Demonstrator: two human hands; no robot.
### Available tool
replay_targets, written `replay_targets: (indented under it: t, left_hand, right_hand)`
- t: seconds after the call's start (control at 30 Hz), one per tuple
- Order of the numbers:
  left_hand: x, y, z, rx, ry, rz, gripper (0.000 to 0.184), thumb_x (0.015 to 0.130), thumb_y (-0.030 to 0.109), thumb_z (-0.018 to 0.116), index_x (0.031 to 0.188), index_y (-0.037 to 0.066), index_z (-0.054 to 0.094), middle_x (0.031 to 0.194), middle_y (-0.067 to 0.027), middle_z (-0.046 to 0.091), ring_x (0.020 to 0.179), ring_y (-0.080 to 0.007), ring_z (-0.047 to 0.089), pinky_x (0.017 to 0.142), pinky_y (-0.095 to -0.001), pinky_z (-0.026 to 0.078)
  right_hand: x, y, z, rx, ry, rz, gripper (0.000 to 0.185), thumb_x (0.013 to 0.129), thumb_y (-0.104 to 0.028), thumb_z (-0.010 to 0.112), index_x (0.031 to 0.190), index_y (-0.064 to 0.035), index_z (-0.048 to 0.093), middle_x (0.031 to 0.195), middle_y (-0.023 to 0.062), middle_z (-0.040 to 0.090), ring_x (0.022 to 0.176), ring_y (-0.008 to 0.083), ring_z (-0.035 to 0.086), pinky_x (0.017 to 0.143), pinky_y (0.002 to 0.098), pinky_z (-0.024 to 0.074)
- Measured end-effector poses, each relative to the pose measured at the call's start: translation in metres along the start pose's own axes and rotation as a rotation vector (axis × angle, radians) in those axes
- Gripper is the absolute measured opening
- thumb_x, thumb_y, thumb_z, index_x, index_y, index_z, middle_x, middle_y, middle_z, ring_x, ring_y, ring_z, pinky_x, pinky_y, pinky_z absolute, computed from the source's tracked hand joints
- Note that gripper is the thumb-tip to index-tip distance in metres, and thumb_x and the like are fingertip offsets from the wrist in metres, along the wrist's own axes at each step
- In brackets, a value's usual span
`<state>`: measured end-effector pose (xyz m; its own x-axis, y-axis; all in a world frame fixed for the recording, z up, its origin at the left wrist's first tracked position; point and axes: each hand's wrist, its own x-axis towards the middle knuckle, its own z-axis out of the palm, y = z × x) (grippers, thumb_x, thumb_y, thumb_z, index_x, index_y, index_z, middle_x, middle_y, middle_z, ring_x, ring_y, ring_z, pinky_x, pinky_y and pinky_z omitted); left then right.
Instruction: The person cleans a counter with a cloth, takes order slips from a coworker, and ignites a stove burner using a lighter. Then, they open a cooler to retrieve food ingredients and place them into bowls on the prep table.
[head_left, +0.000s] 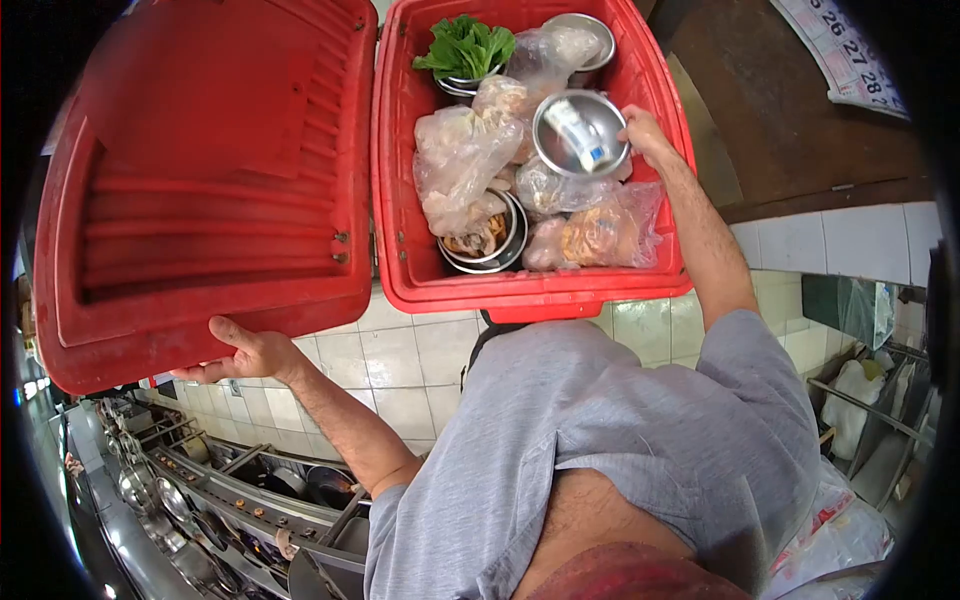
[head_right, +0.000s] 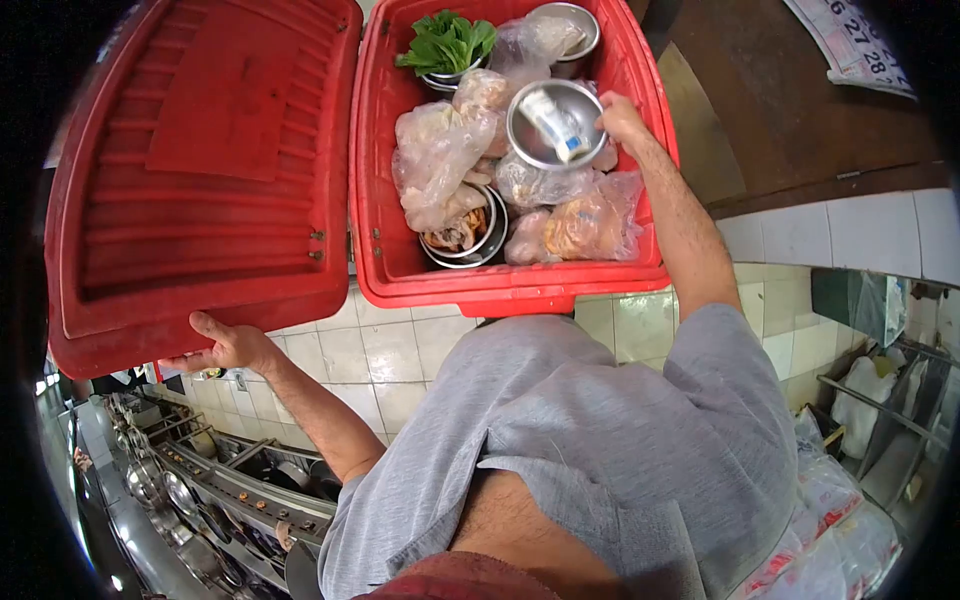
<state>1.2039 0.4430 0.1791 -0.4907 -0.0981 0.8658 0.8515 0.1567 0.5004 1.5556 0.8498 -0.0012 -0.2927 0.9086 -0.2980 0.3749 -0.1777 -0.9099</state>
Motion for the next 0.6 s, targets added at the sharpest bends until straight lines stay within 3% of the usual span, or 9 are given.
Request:
replay_targets:
  t: [0.07,0.13,0.2,0.33,0.4,0.47,0.5,0.57,0.6]
  left_hand:
    - [0.0,0.002,0.002,-0.147,-0.013,-0.094,0.071,0.084,0.022,0.06,0.135,0.006,0.013,0.132,-0.0152,0.021,0.112,-0.0249,0.038,0.09,-0.0356,0.043]
    - [0.0,0.0,0.002,-0.127,0.007,-0.053,0.068,0.085,0.019,0.059,0.134,0.007,0.014,0.132,-0.0147,0.022,0.111,-0.0245,0.04,0.089,-0.0353,0.044]
    - [-0.001,0.002,0.003,-0.121,0.002,-0.087,0.068,0.086,0.019,0.058,0.135,0.007,0.013,0.133,-0.0154,0.023,0.112,-0.0246,0.039,0.091,-0.0356,0.042]
    - [0.0,0.01,0.003,-0.057,-0.007,-0.092,0.071,0.086,0.019,0.058,0.137,0.007,0.009,0.135,-0.0163,0.023,0.114,-0.0255,0.038,0.096,-0.037,0.038]
    - [-0.001,0.007,0.003,-0.063,-0.004,-0.092,0.07,0.086,0.019,0.058,0.137,0.007,0.011,0.135,-0.0163,0.024,0.114,-0.0256,0.038,0.096,-0.0371,0.038]
    - [-0.001,0.004,0.004,-0.166,0.002,-0.105,0.068,0.086,0.019,0.058,0.136,0.007,0.013,0.134,-0.0161,0.026,0.114,-0.0255,0.039,0.096,-0.0371,0.038]
    - [-0.003,0.004,0.006,-0.219,0.032,-0.135,0.066,0.086,0.018,0.057,0.135,0.007,0.014,0.134,-0.0146,0.027,0.114,-0.0251,0.039,0.096,-0.0373,0.038]
    - [-0.004,0.001,0.005,-0.215,0.035,-0.13,0.066,0.086,0.018,0.057,0.135,0.007,0.014,0.134,-0.014,0.028,0.113,-0.025,0.04,0.095,-0.0373,0.039]
    - [-0.004,-0.001,0.004,-0.204,0.035,-0.123,0.066,0.086,0.017,0.057,0.135,0.007,0.014,0.133,-0.0133,0.028,0.113,-0.0248,0.04,0.095,-0.0372,0.04]
  right_hand:
    - [-0.005,0.004,0.009,-0.185,-0.161,-0.135,0.03,0.064,0.008,0.053,0.092,-0.0011,0.056,0.073,0.0057,0.058,0.057,0.0152,0.055,0.044,0.0307,0.0426]
    - [-0.019,-0.002,0.025,-0.503,-0.424,-0.157,0.038,0.061,0.008,0.054,0.097,-0.0015,0.058,0.08,0.0052,0.06,0.071,0.0158,0.057,0.059,0.031,0.0468]
    - [-0.039,0.022,0.049,-0.196,-0.56,-0.204,0.026,0.063,0.003,0.057,0.089,-0.002,0.056,0.081,0.0076,0.06,0.075,0.0185,0.058,0.064,0.0304,0.0456]
    - [-0.052,0.042,0.075,-0.819,-0.562,-0.503,0.033,0.064,0.0,0.056,0.096,0.0007,0.054,0.092,0.0168,0.061,0.083,0.0186,0.059,0.069,0.0339,0.0459]
    - [-0.044,0.036,0.073,-0.837,-0.598,-0.553,0.031,0.069,-0.005,0.061,0.098,0.0003,0.054,0.088,0.0142,0.062,0.083,0.0198,0.059,0.066,0.0367,0.0466]
    - [-0.036,0.021,0.068,-0.491,-0.799,-0.033,0.027,0.075,-0.011,0.063,0.099,-0.0015,0.054,0.084,0.0098,0.061,0.071,0.0174,0.059,0.053,0.035,0.0465]
    - [-0.031,-0.006,0.067,-0.57,-0.84,0.044,0.028,0.08,-0.014,0.061,0.104,-0.0025,0.052,0.082,0.0057,0.061,0.058,0.0126,0.055,0.042,0.0288,0.043]
    - [-0.015,-0.027,0.065,-0.258,-0.536,-0.046,0.032,0.08,-0.015,0.062,0.107,-0.0028,0.05,0.079,0.0037,0.061,0.048,0.0078,0.05,0.035,0.023,0.0371]
    - [0.004,-0.03,0.067,-0.244,-0.337,-0.151,0.038,0.079,-0.019,0.063,0.111,-0.0024,0.048,0.084,0.0069,0.061,0.056,0.0117,0.054,0.043,0.0264,0.0423]
